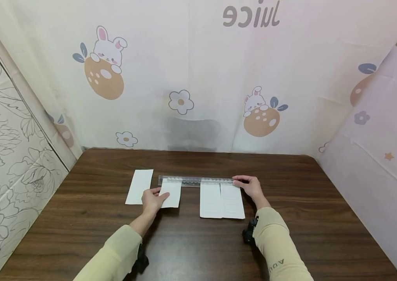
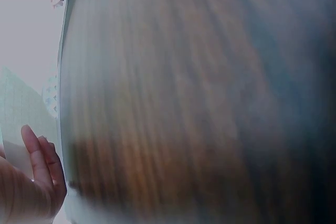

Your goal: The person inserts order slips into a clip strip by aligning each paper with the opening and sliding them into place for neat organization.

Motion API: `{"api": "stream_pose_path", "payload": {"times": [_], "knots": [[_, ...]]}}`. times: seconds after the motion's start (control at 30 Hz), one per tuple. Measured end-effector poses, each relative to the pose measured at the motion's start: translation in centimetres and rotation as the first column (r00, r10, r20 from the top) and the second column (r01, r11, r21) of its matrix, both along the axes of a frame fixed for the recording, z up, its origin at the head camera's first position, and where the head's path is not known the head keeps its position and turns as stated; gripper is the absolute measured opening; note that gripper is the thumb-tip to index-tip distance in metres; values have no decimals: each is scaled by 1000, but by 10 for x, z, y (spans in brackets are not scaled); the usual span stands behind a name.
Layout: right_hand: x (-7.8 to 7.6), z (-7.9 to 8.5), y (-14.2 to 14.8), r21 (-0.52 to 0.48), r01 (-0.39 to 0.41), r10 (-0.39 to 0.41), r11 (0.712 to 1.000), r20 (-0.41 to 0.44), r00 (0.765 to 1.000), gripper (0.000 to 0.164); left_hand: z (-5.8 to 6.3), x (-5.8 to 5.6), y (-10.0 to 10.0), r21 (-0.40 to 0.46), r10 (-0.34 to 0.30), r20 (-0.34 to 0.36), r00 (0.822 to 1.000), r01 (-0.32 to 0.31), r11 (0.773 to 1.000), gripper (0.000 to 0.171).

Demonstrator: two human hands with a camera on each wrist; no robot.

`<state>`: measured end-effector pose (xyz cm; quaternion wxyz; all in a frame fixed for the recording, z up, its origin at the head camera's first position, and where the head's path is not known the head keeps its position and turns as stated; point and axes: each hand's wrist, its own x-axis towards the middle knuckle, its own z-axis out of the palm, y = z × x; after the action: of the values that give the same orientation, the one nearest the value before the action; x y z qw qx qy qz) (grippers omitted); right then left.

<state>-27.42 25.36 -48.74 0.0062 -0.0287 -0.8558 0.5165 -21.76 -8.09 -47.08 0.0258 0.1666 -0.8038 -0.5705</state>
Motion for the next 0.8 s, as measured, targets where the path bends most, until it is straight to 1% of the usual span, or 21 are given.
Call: {"api": "stream_pose_path", "payload": {"times": [0.33, 0.8], "knots": [[0, -1, 0, 1, -1, 1, 1000, 1, 1000, 28, 1, 1, 3, 16, -12, 0, 1000, 12, 1000, 40], [0, 0, 0, 6, 1, -1, 1000, 8, 1000, 28, -1, 0, 10, 16, 5, -10, 1000, -5, 1000, 40]]}}
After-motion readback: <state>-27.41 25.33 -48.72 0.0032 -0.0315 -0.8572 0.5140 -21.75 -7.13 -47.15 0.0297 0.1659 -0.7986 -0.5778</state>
